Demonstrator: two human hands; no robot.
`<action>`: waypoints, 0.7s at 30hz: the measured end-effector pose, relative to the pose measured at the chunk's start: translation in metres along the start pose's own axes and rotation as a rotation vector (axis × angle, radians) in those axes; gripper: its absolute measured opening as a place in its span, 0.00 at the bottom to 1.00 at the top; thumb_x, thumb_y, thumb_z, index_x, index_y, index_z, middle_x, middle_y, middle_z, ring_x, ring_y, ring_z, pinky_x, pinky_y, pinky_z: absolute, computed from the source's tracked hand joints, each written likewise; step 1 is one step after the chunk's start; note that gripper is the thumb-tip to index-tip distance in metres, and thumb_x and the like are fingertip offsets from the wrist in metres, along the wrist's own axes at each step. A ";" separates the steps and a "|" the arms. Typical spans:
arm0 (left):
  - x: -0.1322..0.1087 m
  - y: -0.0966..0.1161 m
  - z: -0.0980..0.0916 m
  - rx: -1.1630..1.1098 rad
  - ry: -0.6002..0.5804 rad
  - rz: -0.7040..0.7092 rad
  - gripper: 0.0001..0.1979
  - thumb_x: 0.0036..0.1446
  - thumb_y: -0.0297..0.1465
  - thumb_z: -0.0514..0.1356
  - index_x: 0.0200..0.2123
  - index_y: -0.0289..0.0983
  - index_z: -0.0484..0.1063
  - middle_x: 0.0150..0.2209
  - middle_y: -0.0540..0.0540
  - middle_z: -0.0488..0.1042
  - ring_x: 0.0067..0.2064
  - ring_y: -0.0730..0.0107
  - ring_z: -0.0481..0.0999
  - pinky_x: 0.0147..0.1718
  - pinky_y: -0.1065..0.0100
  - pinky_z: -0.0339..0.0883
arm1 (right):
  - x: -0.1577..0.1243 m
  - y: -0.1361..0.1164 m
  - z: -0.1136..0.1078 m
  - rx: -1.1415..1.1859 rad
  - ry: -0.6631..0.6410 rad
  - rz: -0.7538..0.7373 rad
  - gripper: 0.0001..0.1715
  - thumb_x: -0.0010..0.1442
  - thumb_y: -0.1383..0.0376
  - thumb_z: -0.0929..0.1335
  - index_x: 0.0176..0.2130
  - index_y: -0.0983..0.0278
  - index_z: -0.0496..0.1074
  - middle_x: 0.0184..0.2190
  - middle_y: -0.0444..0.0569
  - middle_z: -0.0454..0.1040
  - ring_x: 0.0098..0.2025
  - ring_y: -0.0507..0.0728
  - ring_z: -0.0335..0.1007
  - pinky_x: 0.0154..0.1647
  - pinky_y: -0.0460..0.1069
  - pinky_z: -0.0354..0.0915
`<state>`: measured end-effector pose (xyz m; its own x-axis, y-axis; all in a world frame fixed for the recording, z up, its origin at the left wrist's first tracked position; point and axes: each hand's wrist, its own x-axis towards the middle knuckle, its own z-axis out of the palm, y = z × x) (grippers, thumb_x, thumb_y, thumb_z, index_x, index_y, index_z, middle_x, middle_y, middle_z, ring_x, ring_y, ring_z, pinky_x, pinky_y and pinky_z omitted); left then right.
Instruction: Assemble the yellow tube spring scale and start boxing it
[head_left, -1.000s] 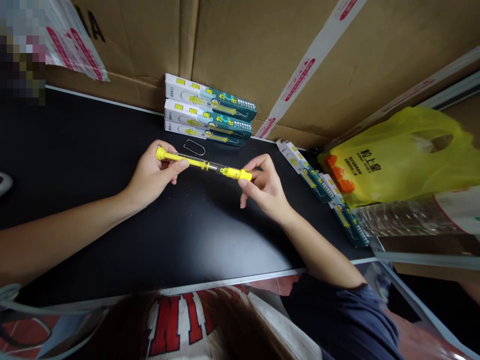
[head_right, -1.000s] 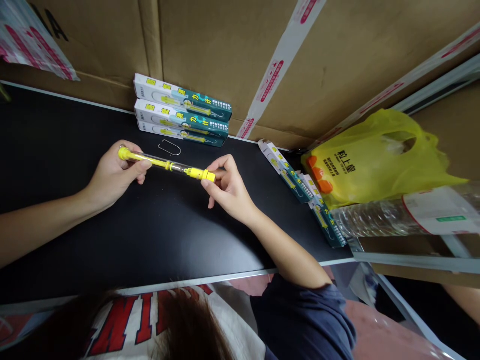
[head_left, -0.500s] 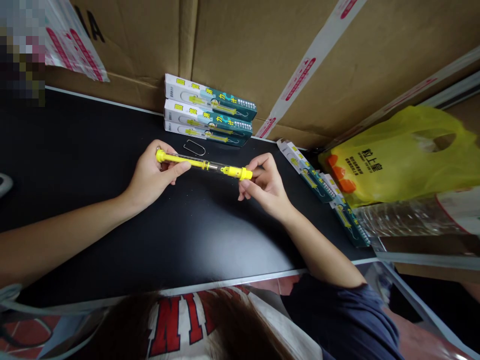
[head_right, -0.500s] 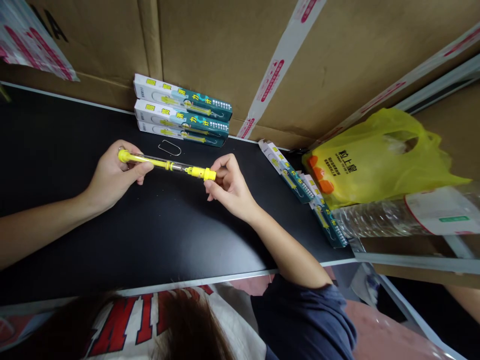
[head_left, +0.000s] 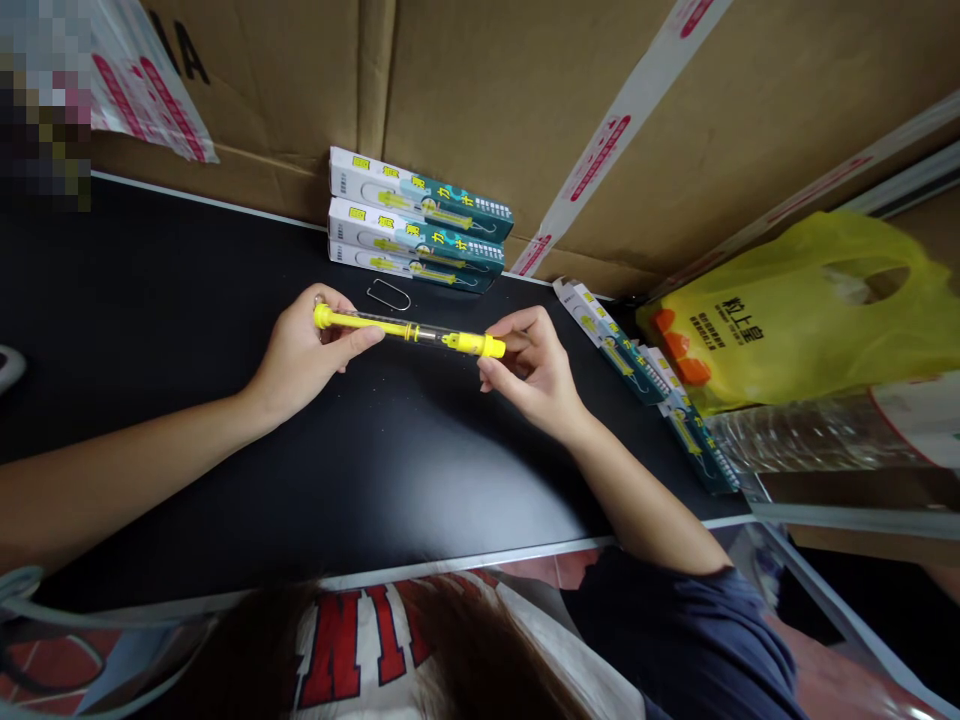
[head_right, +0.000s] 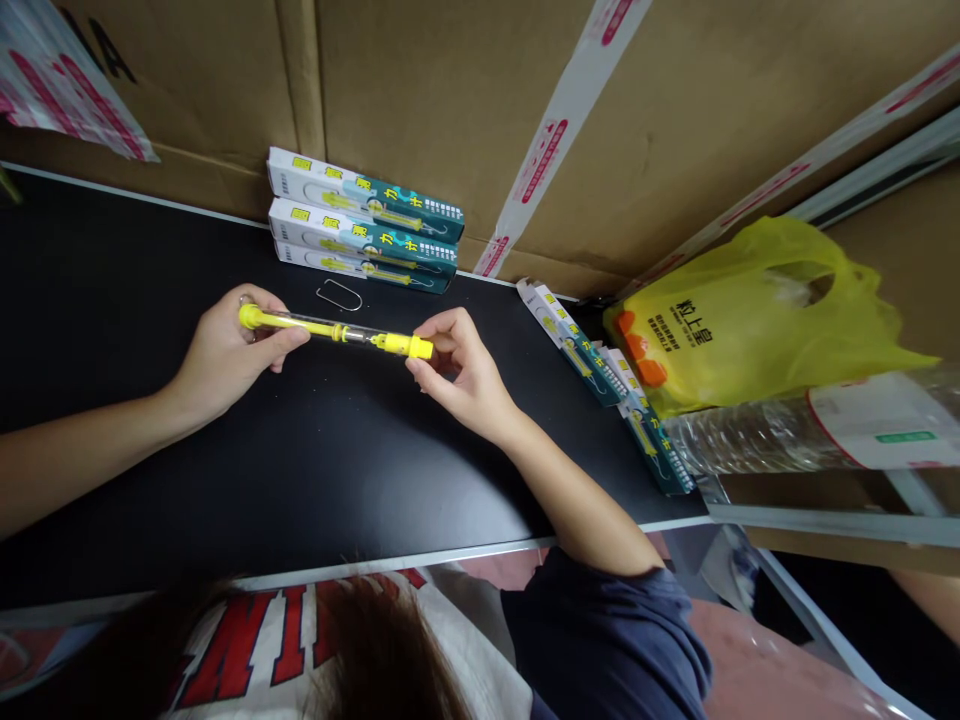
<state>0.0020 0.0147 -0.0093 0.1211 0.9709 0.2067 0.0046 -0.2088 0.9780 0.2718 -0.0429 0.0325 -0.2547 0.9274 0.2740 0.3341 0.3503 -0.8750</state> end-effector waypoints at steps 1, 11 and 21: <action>0.000 0.000 0.000 0.004 0.002 -0.001 0.19 0.48 0.33 0.74 0.34 0.41 0.66 0.22 0.57 0.67 0.19 0.78 0.65 0.16 0.74 0.60 | 0.000 0.000 0.000 -0.015 0.002 -0.014 0.21 0.66 0.49 0.73 0.46 0.56 0.63 0.31 0.41 0.73 0.27 0.52 0.71 0.28 0.50 0.71; 0.000 0.002 0.001 -0.007 0.041 -0.021 0.19 0.44 0.32 0.75 0.32 0.40 0.68 0.23 0.55 0.69 0.20 0.79 0.65 0.15 0.76 0.59 | 0.001 0.003 -0.002 -0.013 -0.053 -0.015 0.20 0.66 0.50 0.73 0.47 0.58 0.64 0.32 0.42 0.74 0.29 0.51 0.73 0.29 0.48 0.72; 0.002 0.005 0.001 -0.060 0.006 -0.034 0.18 0.47 0.34 0.75 0.31 0.40 0.67 0.21 0.56 0.69 0.19 0.79 0.66 0.17 0.76 0.63 | 0.012 0.008 -0.004 0.197 -0.005 0.106 0.26 0.61 0.47 0.76 0.44 0.60 0.66 0.30 0.40 0.76 0.27 0.48 0.73 0.30 0.45 0.77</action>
<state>0.0032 0.0159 -0.0037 0.1159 0.9780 0.1735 -0.0511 -0.1685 0.9844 0.2754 -0.0282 0.0302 -0.2320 0.9569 0.1749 0.1757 0.2181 -0.9600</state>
